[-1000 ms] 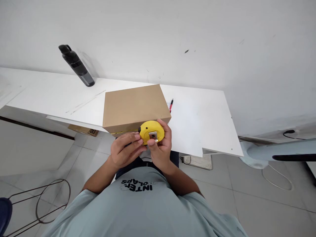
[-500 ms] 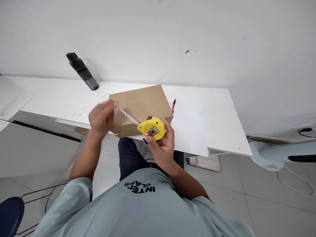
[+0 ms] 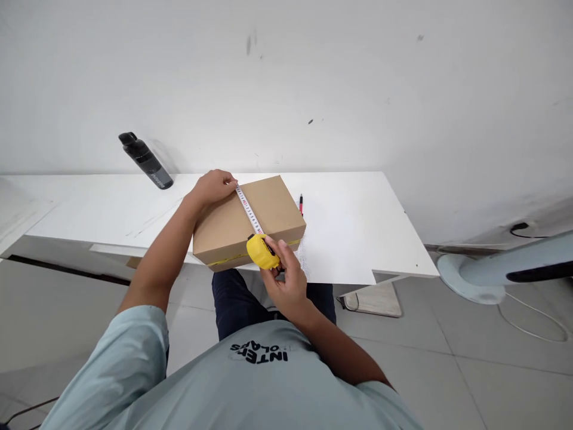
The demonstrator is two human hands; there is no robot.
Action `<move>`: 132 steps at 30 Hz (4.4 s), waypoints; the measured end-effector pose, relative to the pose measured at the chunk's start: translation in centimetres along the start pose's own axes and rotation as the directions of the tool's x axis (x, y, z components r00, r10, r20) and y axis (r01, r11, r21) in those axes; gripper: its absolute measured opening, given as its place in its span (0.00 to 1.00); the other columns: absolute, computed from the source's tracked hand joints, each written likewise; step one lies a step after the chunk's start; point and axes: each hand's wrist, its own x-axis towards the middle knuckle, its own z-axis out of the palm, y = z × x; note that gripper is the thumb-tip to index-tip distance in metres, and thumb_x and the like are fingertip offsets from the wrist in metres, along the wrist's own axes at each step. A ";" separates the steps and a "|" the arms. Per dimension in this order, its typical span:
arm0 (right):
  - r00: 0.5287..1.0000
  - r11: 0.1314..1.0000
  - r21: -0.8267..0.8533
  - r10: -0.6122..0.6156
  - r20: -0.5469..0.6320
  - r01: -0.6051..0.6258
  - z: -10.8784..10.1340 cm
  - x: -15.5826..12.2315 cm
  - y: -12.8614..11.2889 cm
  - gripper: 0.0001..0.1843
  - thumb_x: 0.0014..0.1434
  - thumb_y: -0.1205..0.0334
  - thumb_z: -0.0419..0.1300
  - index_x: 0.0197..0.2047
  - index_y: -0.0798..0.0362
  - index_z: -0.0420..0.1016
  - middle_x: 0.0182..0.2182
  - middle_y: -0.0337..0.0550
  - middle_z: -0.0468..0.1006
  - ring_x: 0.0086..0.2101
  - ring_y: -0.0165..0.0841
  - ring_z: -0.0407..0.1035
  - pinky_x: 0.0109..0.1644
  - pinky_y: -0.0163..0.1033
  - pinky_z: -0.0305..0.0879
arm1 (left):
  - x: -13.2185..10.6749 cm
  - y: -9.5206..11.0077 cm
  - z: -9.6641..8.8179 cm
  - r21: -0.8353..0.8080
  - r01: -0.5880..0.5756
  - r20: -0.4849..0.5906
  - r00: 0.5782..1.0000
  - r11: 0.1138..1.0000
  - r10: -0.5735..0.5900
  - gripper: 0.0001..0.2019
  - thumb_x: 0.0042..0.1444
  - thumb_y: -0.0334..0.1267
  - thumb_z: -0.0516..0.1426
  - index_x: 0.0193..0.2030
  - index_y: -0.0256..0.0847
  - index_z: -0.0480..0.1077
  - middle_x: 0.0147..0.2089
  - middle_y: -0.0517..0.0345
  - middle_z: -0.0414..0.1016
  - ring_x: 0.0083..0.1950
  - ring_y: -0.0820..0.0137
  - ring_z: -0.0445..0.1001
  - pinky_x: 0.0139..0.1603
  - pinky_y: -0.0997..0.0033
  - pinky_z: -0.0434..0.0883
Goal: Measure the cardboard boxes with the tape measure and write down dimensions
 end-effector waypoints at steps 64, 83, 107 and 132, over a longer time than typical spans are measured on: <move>0.884 0.986 -0.134 -0.026 0.467 0.100 2.3 -4.5 4.7 0.21 0.61 0.63 0.65 0.58 0.49 0.79 0.50 0.51 0.85 0.46 0.39 0.83 0.49 0.43 0.81 | -23.0 3.2 9.3 -0.843 0.166 0.059 0.974 0.511 -0.218 0.23 0.62 0.63 0.57 0.30 0.46 0.64 0.24 0.64 0.65 0.27 0.69 0.64 0.31 0.69 0.65; 0.590 0.941 -0.299 0.332 0.736 -0.157 -4.2 -12.6 7.8 0.32 0.61 0.72 0.54 0.69 0.54 0.70 0.61 0.56 0.78 0.51 0.41 0.80 0.55 0.45 0.79 | -27.0 9.0 23.8 -0.570 0.706 0.805 0.581 -0.421 -0.116 0.22 0.60 0.51 0.67 0.50 0.36 0.71 0.39 0.53 0.82 0.32 0.70 0.82 0.39 0.73 0.79; 0.983 0.906 -0.405 0.168 0.075 -0.124 -17.7 4.9 11.5 0.18 0.72 0.52 0.56 0.57 0.48 0.80 0.54 0.52 0.83 0.57 0.44 0.75 0.62 0.53 0.72 | -16.6 14.8 20.3 -0.905 0.322 0.417 0.798 0.277 0.435 0.30 0.42 0.48 0.77 0.48 0.39 0.74 0.42 0.56 0.80 0.42 0.68 0.77 0.45 0.69 0.72; 0.612 0.658 -0.638 0.710 0.350 -0.399 -4.1 17.4 23.4 0.32 0.59 0.65 0.59 0.67 0.57 0.66 0.34 0.49 0.82 0.38 0.46 0.77 0.45 0.46 0.72 | -3.1 20.7 23.5 -0.791 -0.552 0.091 0.317 0.262 0.944 0.19 0.57 0.55 0.69 0.46 0.45 0.73 0.47 0.49 0.82 0.48 0.57 0.78 0.57 0.60 0.66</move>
